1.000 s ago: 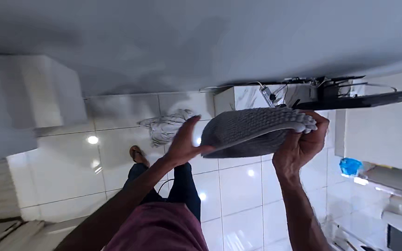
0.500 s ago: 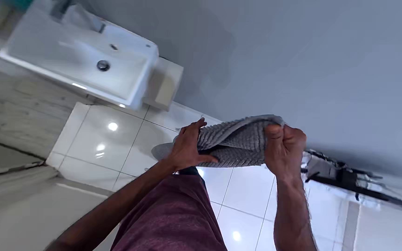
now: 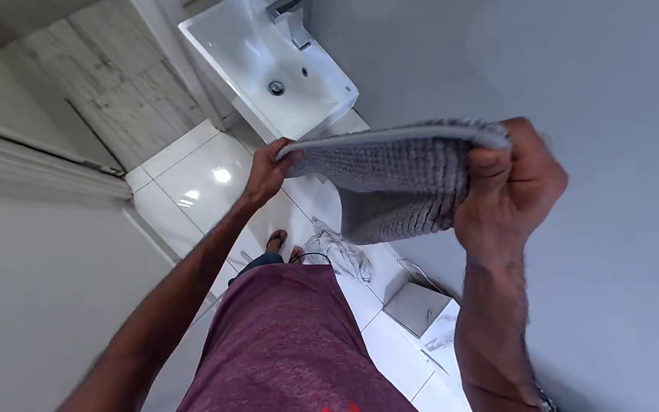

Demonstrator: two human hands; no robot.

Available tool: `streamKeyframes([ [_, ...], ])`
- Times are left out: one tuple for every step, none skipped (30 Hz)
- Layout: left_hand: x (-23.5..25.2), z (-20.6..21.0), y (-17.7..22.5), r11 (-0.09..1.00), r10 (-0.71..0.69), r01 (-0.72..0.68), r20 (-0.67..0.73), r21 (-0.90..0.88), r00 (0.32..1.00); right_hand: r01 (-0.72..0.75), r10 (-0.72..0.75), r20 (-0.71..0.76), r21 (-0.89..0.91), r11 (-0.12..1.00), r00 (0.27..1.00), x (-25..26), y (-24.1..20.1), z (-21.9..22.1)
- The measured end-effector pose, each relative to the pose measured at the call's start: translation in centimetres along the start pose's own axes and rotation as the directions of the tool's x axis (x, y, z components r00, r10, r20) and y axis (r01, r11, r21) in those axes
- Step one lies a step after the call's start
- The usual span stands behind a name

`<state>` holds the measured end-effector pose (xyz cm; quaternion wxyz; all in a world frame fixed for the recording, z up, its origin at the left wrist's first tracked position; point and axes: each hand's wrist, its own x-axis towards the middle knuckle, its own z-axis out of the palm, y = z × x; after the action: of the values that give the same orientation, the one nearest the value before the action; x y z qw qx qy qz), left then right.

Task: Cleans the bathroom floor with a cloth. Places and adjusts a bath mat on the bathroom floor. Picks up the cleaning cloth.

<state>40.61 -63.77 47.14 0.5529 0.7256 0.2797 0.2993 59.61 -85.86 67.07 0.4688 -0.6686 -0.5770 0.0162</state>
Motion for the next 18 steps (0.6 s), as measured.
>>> streamKeyframes([
  [0.0,-0.5,0.6,0.999,0.032,-0.032,-0.035,0.018,0.999,0.003,-0.001,-0.039,0.037,0.999,0.999,0.3,0.6,-0.4],
  [0.1,-1.1,1.2,0.996,0.075,-0.072,-0.062,0.055,0.995,0.016,-0.009,-0.095,0.078,0.997,0.995,0.8,1.1,-0.9],
  [0.1,-1.7,1.8,0.991,0.113,-0.107,-0.077,0.081,0.991,0.037,-0.016,-0.168,0.126,0.991,0.986,1.5,1.6,-1.3],
  [0.0,-2.3,2.5,0.988,0.141,-0.135,-0.092,0.069,0.986,0.052,-0.011,-0.234,0.170,0.984,0.972,2.1,1.8,-1.7],
  [-0.1,-2.9,3.1,0.986,0.167,-0.167,-0.129,0.013,0.977,0.060,0.002,-0.286,0.211,0.976,0.958,2.7,2.0,-2.1],
  [-0.3,-3.4,3.6,0.975,0.182,-0.203,-0.204,-0.088,0.962,0.064,0.019,-0.320,0.245,0.968,0.947,3.3,2.1,-2.5],
  [-0.4,-3.9,4.1,0.947,0.170,-0.240,-0.302,-0.214,0.938,0.059,0.035,-0.330,0.269,0.961,0.943,3.9,2.4,-3.0],
  [-0.7,-4.4,4.5,0.900,0.125,-0.270,-0.393,-0.342,0.911,0.043,0.052,-0.334,0.272,0.961,0.941,4.4,2.6,-3.4],
  [-0.9,-4.8,5.2,0.849,0.050,-0.289,-0.475,-0.443,0.878,0.018,0.067,-0.321,0.254,0.967,0.945,4.9,3.0,-3.6],
  [-1.0,-5.0,6.5,0.817,-0.024,-0.295,-0.540,-0.496,0.841,-0.007,0.071,-0.298,0.209,0.978,0.952,5.5,3.5,-3.6],
  [-1.1,-5.1,8.3,0.819,-0.061,-0.294,-0.584,-0.493,0.810,-0.012,0.048,-0.280,0.130,0.991,0.959,5.9,4.1,-3.2],
  [-1.3,-5.1,10.3,0.848,-0.026,-0.298,-0.596,-0.439,0.803,0.017,-0.009,-0.233,0.029,0.999,0.972,6.1,4.7,-2.8],
  [-1.6,-5.0,12.4,0.891,0.079,-0.315,-0.571,-0.327,0.817,0.076,-0.081,-0.146,-0.034,0.996,0.986,6.2,5.1,-2.3],
  [-1.6,-4.9,14.5,0.921,0.227,-0.353,-0.507,-0.166,0.831,0.139,-0.141,-0.029,-0.059,0.989,0.990,6.3,4.7,-1.6],
  [-1.3,-4.7,16.6,0.917,0.367,-0.398,-0.417,0.013,0.831,0.210,-0.205,0.110,-0.036,0.977,0.973,7.0,3.5,-0.1],
  [-0.9,-4.2,18.2,0.892,0.453,-0.428,-0.327,0.148,0.829,0.249,-0.247,0.245,0.021,0.968,0.938,7.4,1.8,1.8],
  [-0.5,-3.3,19.1,0.874,0.482,-0.438,-0.257,0.213,0.837,0.248,-0.257,0.353,0.071,0.966,0.900,7.3,0.4,3.8],
  [-0.2,-2.5,19.2,0.868,0.488,-0.444,-0.220,0.222,0.845,0.214,-0.249,0.419,0.129,0.968,0.873,7.2,-0.5,5.7],
])
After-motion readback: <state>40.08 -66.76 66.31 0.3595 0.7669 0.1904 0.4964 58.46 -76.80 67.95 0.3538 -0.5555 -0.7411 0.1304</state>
